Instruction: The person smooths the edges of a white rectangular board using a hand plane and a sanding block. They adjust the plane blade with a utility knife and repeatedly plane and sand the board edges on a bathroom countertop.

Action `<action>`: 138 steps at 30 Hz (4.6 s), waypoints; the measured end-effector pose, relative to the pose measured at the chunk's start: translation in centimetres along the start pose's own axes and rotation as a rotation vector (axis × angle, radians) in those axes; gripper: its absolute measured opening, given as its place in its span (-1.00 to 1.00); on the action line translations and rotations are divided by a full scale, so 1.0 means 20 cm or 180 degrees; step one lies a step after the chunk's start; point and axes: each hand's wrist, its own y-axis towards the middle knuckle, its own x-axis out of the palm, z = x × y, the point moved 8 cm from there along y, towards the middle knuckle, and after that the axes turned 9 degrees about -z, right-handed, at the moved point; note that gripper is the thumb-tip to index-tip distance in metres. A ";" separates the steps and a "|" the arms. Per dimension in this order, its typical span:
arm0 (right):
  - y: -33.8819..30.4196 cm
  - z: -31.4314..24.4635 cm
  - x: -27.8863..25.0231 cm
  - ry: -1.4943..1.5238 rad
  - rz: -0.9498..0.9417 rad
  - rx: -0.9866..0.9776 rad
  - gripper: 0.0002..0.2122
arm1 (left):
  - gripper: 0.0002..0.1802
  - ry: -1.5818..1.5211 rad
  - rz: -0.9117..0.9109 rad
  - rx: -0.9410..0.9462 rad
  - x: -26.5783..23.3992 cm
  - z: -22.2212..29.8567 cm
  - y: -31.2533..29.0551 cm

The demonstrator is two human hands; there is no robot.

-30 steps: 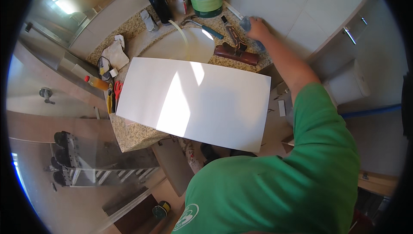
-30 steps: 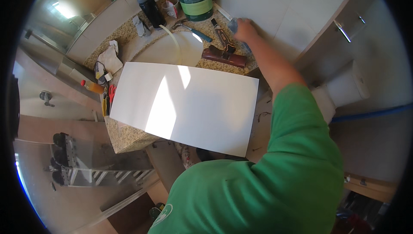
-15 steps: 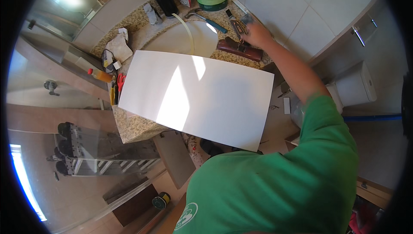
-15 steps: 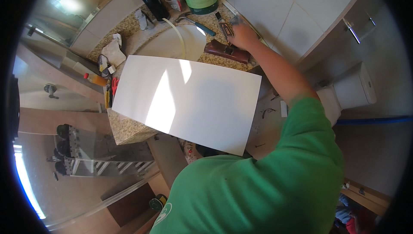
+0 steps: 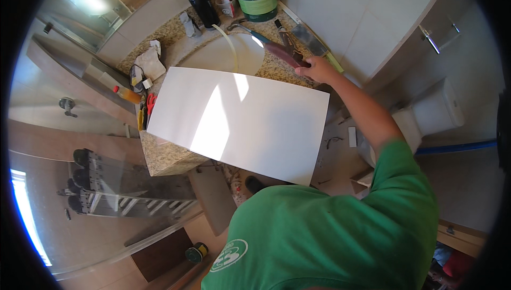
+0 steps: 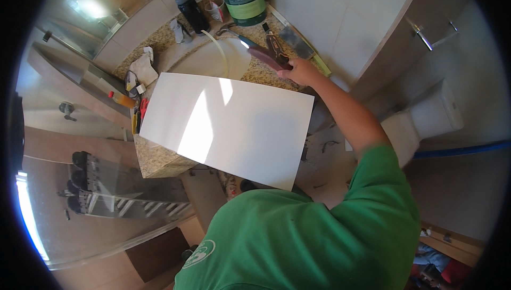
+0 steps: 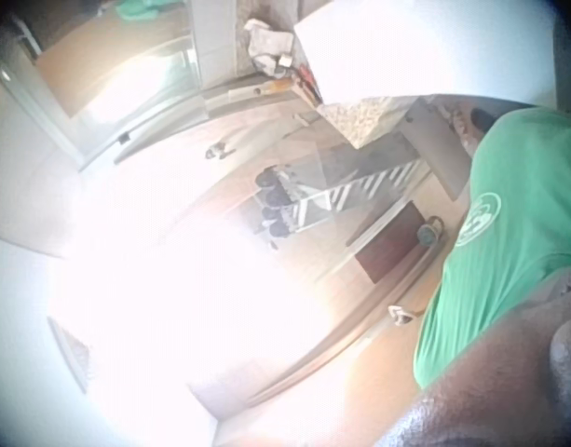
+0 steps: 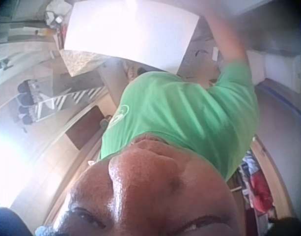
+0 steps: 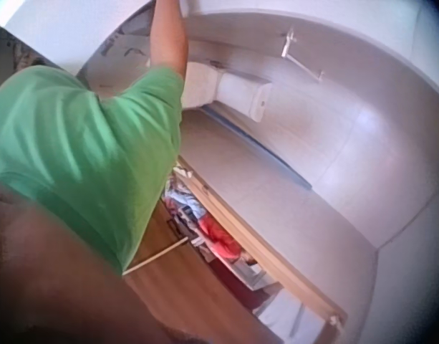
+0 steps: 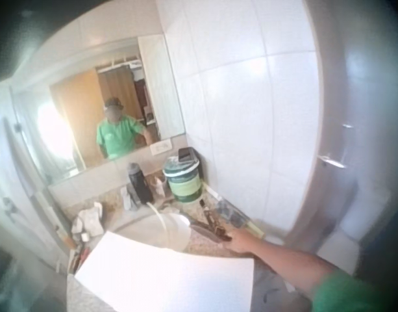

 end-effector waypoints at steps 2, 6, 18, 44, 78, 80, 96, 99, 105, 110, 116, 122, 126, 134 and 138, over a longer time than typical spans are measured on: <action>-0.11 -0.05 0.00 0.1806 -0.0227 -0.0329 -0.49 | -0.69 0.0131 0.0036 0.0305 -0.04 0.20 0.01; -0.43 -0.25 0.02 0.4316 -0.0632 -0.1187 -0.41 | -0.69 0.0235 0.0384 0.1440 -0.18 0.85 -0.07; -0.98 -0.74 0.26 0.4479 -0.1278 -0.1601 -0.22 | -0.68 0.1787 0.0907 0.5135 0.49 2.48 -0.92; -1.10 -0.48 0.13 0.2835 0.1458 -0.1869 -0.40 | -0.65 0.1455 -0.0851 0.6502 0.92 2.72 -1.22; -1.34 -0.54 0.03 0.4576 -0.0555 -0.2541 -0.26 | -0.70 0.4040 0.1113 0.9212 1.26 2.29 -1.39; -1.36 -0.56 0.01 0.4453 -0.0544 -0.2669 -0.26 | -0.70 0.4073 0.1035 0.9258 1.26 2.29 -1.39; -1.39 -0.37 -0.12 0.3309 0.1250 -0.1777 -0.57 | -0.51 -0.1024 -0.1611 0.4976 0.86 2.86 -1.06; -1.41 -0.39 -0.11 0.2999 0.1476 -0.1700 -0.76 | -0.66 -0.2632 -0.1683 0.3811 0.68 2.95 -0.85; -1.45 -0.66 -0.14 0.1526 0.1799 -0.2377 -0.92 | -0.71 -0.2782 -0.2206 0.3702 0.61 2.91 -0.84; -1.57 -0.89 -0.20 0.0333 0.2655 -0.2782 -0.79 | -0.65 -0.2977 -0.2492 0.3862 0.58 2.92 -0.94; -1.67 -1.11 -0.20 -0.0569 0.2662 -0.3086 -0.73 | -0.53 -0.2400 -0.2172 0.4507 0.59 2.86 -1.07; -1.43 -1.05 0.02 0.2318 0.0353 -0.2020 -0.65 | -0.42 -0.1937 -0.1258 0.5441 0.60 2.82 -1.15; -1.43 -1.07 0.09 0.2502 0.0016 -0.1975 -0.50 | -0.36 -0.1554 -0.0819 0.5697 0.61 2.80 -1.17; -1.46 -1.10 0.05 0.1685 0.0848 -0.1971 -0.79 | -0.39 -0.1129 -0.0821 0.5967 0.63 2.80 -1.16; -1.50 -1.08 -0.03 0.1517 0.1322 -0.2217 -0.94 | -0.46 -0.1891 -0.1481 0.5470 0.57 2.85 -1.10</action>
